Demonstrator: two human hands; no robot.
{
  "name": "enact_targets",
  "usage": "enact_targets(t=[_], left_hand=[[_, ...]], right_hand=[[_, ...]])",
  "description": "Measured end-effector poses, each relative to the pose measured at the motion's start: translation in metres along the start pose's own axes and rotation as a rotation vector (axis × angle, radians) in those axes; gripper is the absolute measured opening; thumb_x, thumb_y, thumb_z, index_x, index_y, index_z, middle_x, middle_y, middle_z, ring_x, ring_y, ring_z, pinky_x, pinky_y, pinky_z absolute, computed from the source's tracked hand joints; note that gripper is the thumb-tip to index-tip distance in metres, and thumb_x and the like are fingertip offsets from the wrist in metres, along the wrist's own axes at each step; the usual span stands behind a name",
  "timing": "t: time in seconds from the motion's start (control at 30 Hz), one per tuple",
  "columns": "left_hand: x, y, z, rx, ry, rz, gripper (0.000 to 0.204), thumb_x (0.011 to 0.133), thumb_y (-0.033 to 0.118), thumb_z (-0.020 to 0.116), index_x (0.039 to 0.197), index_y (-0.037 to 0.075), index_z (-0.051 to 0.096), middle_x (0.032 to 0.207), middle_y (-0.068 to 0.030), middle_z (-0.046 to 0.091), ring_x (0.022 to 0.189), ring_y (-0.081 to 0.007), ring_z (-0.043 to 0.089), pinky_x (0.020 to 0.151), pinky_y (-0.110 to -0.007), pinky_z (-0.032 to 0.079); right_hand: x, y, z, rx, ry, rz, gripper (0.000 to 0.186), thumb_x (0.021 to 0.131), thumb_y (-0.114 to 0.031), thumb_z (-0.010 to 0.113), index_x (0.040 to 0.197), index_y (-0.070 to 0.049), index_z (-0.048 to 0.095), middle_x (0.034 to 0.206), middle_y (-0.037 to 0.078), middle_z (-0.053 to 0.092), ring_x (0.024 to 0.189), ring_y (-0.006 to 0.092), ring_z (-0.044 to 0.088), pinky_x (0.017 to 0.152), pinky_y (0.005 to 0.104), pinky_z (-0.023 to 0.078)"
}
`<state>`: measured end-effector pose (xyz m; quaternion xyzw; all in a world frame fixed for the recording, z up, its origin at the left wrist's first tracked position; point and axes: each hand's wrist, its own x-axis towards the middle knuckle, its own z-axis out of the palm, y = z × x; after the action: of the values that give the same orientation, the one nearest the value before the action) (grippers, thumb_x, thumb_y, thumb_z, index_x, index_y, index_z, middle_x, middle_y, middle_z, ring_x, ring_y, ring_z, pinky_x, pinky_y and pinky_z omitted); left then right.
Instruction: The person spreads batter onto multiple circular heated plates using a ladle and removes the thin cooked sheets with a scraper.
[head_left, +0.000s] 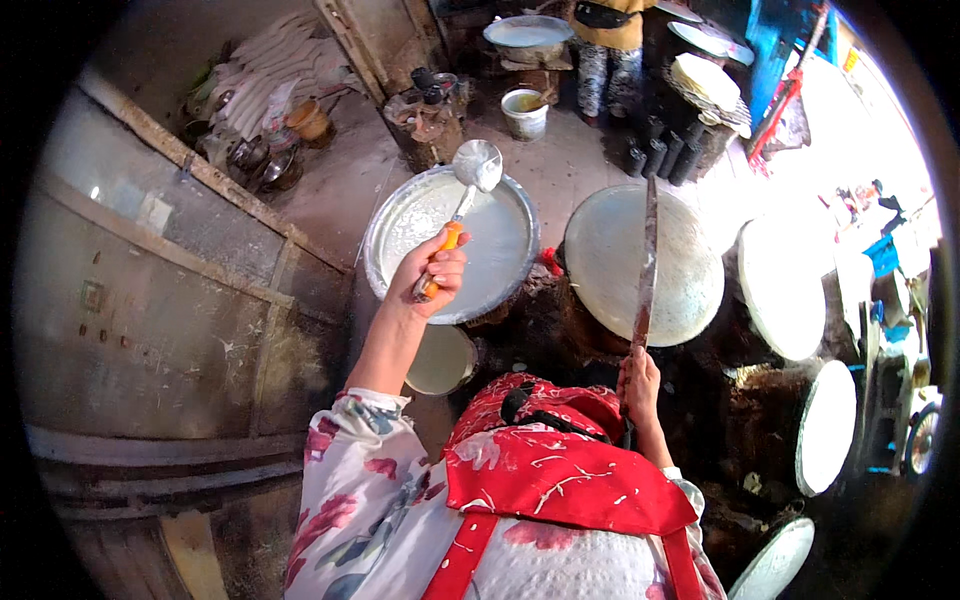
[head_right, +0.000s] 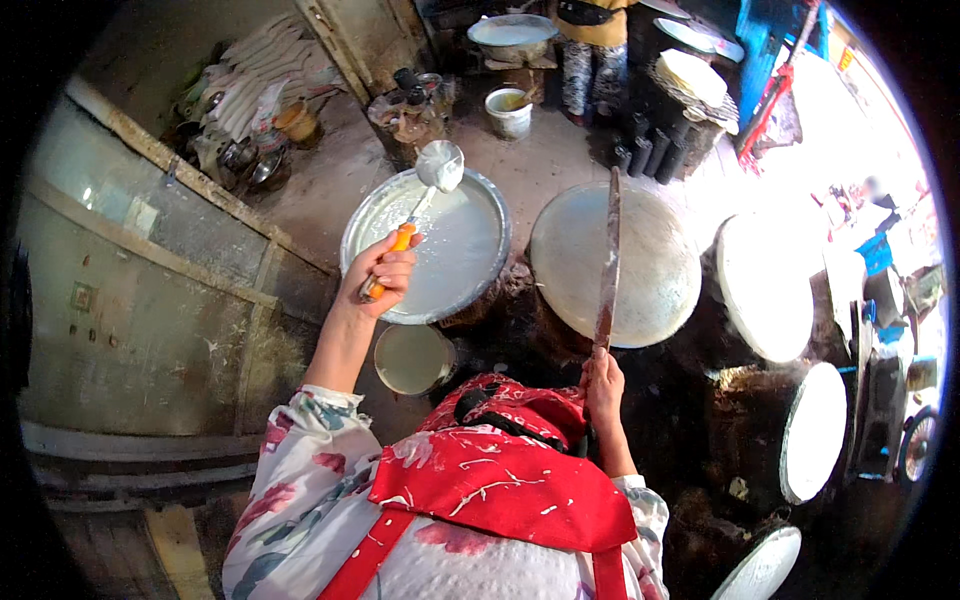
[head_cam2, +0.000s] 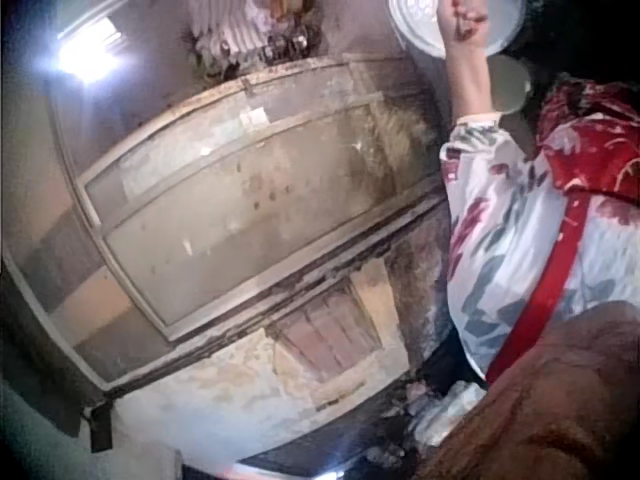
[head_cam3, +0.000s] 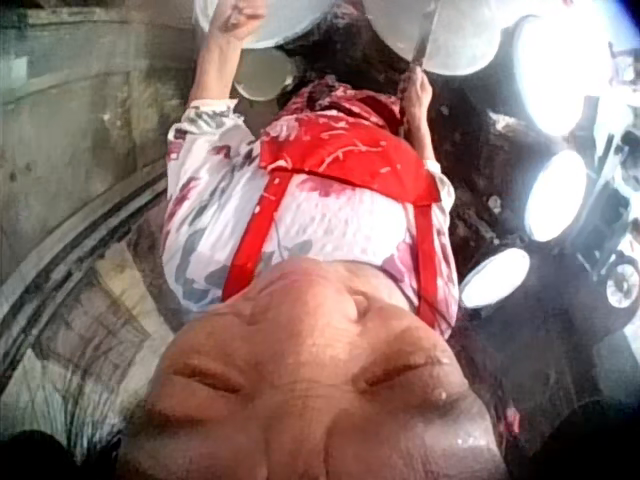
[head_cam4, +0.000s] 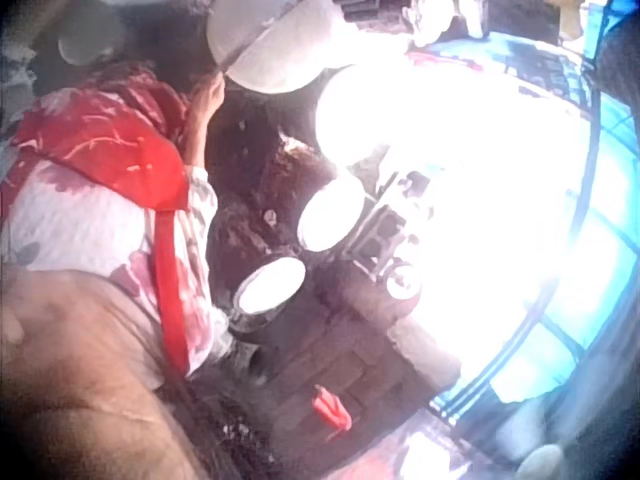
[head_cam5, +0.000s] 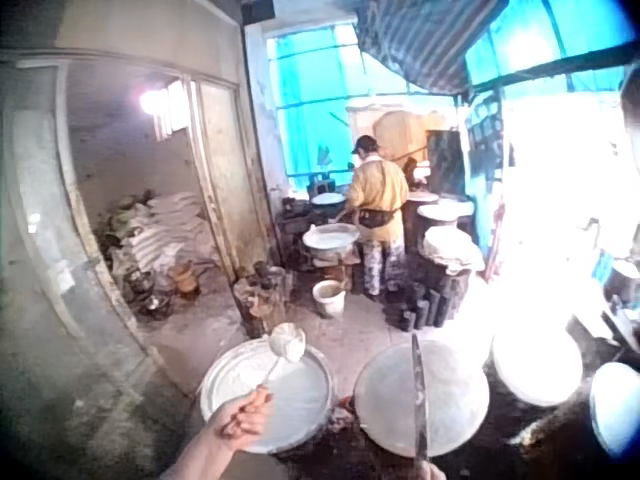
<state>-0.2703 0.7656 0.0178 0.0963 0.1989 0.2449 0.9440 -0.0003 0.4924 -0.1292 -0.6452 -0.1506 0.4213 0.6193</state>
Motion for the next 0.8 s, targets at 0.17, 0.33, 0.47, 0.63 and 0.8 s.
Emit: enact_targets(t=[0.17, 0.33, 0.47, 0.63, 0.8], left_hand=[[-0.007, -0.018, 0.071, 0.321, -0.037, -0.050, 0.032, 0.100, 0.029, 0.045, 0.119, 0.003, 0.048, 0.068, 0.0033, 0.040, 0.044, -0.0020, 0.038, 0.040, -0.018, 0.036], [0.015, -0.055, 0.129, 0.566, -0.114, -0.124, 0.031, 0.097, 0.023, 0.048, 0.124, 0.007, 0.044, 0.077, -0.0025, 0.044, 0.045, -0.0027, 0.040, 0.039, -0.018, 0.038], [0.051, -0.104, 0.139, 0.608, -0.173, -0.258, 0.035, 0.095, 0.016, 0.049, 0.128, 0.007, 0.039, 0.082, -0.0052, 0.049, 0.045, -0.0040, 0.042, 0.038, -0.019, 0.039], [0.102, -0.182, 0.113, 0.863, -0.149, -0.317, 0.044, 0.092, 0.010, 0.052, 0.134, 0.009, 0.038, 0.078, -0.0043, 0.052, 0.041, -0.0065, 0.043, 0.037, -0.020, 0.037], [0.158, -0.247, 0.055, 1.486, -0.178, -0.107, 0.058, 0.085, 0.010, 0.060, 0.138, 0.008, 0.038, 0.079, -0.0091, 0.058, 0.049, -0.0167, 0.055, 0.045, -0.029, 0.046]], right_hand=[[-0.001, 0.004, -0.023, -0.088, 0.031, 0.031, 0.031, 0.099, -0.034, 0.045, 0.089, -0.005, 0.052, 0.055, 0.001, 0.046, 0.040, 0.0091, 0.041, 0.038, 0.0241, 0.034], [0.004, -0.008, -0.049, -0.114, 0.152, -0.069, 0.018, 0.096, -0.018, 0.046, 0.107, -0.006, 0.053, 0.061, 0.001, 0.049, 0.044, 0.0103, 0.046, 0.041, 0.0258, 0.038], [-0.007, -0.019, -0.069, -0.168, 0.291, -0.053, 0.025, 0.094, -0.016, 0.046, 0.116, -0.007, 0.052, 0.063, 0.002, 0.052, 0.047, 0.0110, 0.049, 0.044, 0.0270, 0.041], [-0.018, 0.015, -0.076, -0.122, 0.356, 0.018, 0.030, 0.093, -0.016, 0.048, 0.122, -0.009, 0.052, 0.066, 0.002, 0.054, 0.049, 0.0113, 0.050, 0.046, 0.0276, 0.043], [-0.020, 0.059, -0.065, -0.249, 0.458, -0.052, 0.037, 0.092, -0.020, 0.048, 0.128, -0.009, 0.048, 0.070, 0.009, 0.059, 0.066, 0.0210, 0.061, 0.062, 0.0354, 0.048]])
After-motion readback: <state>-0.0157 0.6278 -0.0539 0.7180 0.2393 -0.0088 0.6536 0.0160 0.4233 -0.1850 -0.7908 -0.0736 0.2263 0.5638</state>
